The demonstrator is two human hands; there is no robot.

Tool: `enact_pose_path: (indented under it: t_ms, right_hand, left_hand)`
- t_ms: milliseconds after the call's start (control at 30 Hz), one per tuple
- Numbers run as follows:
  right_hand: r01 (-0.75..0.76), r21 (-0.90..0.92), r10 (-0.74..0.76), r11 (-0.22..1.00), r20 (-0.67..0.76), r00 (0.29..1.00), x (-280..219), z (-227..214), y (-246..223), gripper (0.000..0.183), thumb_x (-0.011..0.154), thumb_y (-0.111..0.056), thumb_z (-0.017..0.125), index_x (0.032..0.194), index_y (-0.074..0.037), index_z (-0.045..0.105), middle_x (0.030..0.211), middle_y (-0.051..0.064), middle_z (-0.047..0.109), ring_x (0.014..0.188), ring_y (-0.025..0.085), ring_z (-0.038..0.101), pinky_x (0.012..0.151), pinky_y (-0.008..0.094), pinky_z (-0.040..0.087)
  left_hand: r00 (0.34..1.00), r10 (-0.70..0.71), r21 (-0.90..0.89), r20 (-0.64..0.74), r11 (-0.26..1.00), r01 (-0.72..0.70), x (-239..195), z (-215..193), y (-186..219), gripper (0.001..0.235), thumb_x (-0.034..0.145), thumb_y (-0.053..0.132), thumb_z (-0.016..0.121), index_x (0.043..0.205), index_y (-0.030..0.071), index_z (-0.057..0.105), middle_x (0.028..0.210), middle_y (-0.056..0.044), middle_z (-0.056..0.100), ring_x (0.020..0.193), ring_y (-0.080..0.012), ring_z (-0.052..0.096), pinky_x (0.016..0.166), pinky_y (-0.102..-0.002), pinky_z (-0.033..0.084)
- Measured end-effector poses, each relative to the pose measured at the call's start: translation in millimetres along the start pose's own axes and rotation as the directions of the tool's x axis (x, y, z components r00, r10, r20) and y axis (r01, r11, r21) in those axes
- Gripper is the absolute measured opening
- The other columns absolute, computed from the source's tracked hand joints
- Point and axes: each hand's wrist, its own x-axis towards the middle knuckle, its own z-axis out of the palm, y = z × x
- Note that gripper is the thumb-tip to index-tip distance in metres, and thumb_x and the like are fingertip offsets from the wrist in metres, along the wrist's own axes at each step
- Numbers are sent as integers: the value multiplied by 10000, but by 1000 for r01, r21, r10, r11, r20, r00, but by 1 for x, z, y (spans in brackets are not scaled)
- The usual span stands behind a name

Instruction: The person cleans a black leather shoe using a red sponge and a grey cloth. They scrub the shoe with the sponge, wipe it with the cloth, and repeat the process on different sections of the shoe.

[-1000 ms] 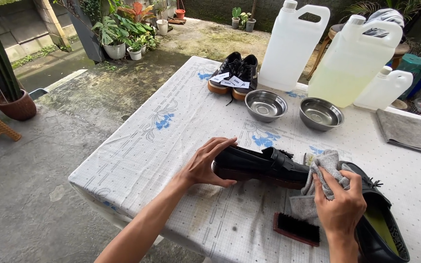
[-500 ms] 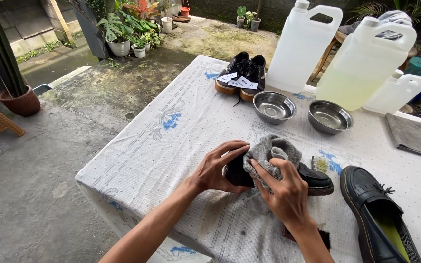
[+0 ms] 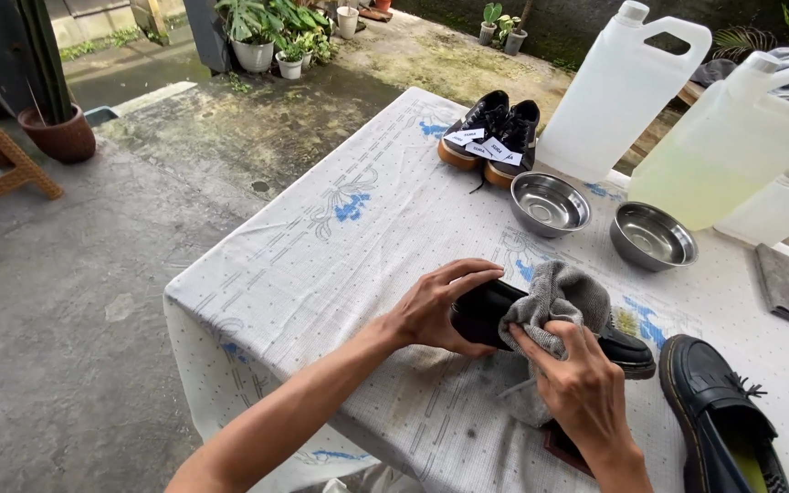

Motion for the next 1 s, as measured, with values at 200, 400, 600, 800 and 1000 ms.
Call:
enact_pose_path:
  t_ms: [200, 400, 600, 800, 1000]
  right_hand:
    - [121, -5, -121, 993, -126, 985, 38, -1, -12, 611, 780, -28, 770, 1320, -292, 659, 1104, 26, 543, 839, 213, 607, 527, 272, 608]
    - [159, -20, -160, 987, -62, 985, 27, 11, 4, 676, 799, 56, 713, 1375, -282, 610, 1162, 30, 521, 873, 252, 643, 574, 280, 650]
    - [25, -86, -25, 996, -2, 1000, 0, 10, 31, 589, 805, -29, 739, 1321, -300, 648, 1124, 22, 544, 903, 257, 651, 455, 244, 618]
    - [-62, 133, 77, 989, -109, 991, 29, 22, -4, 501, 829, -249, 774, 1315, -266, 653, 1130, 73, 552, 844, 217, 644, 530, 234, 626]
    - [-147, 116, 159, 982, -103, 982, 38, 2, -18, 380, 934, -345, 657, 1300, -243, 679, 1070, 81, 573, 826, 197, 659, 461, 230, 599]
  left_hand:
    - [999, 24, 6, -24, 1000, -24, 5, -4, 1, 874, 681, 450, 865, 1379, 38, 538, 1360, -196, 620, 1233, -363, 661, 1050, -462, 573]
    - [996, -83, 11, 25, 996, 83, 4, -6, -2, 899, 637, 500, 864, 1350, 33, 577, 1343, -183, 642, 1201, -345, 674, 1058, -441, 553]
    - [996, -88, -17, 11, 996, 88, 6, -6, 2, 897, 664, 480, 881, 1389, 66, 553, 1362, -177, 630, 1222, -338, 659, 1023, -447, 565]
    - [997, -74, 19, 35, 997, 74, 7, -6, 8, 898, 658, 467, 892, 1372, 40, 553, 1342, -188, 628, 1205, -354, 659, 1008, -457, 567]
    - [997, -45, 13, 63, 999, 45, 9, -10, 8, 876, 664, 453, 885, 1348, 16, 556, 1319, -199, 629, 1192, -359, 651, 986, -464, 575]
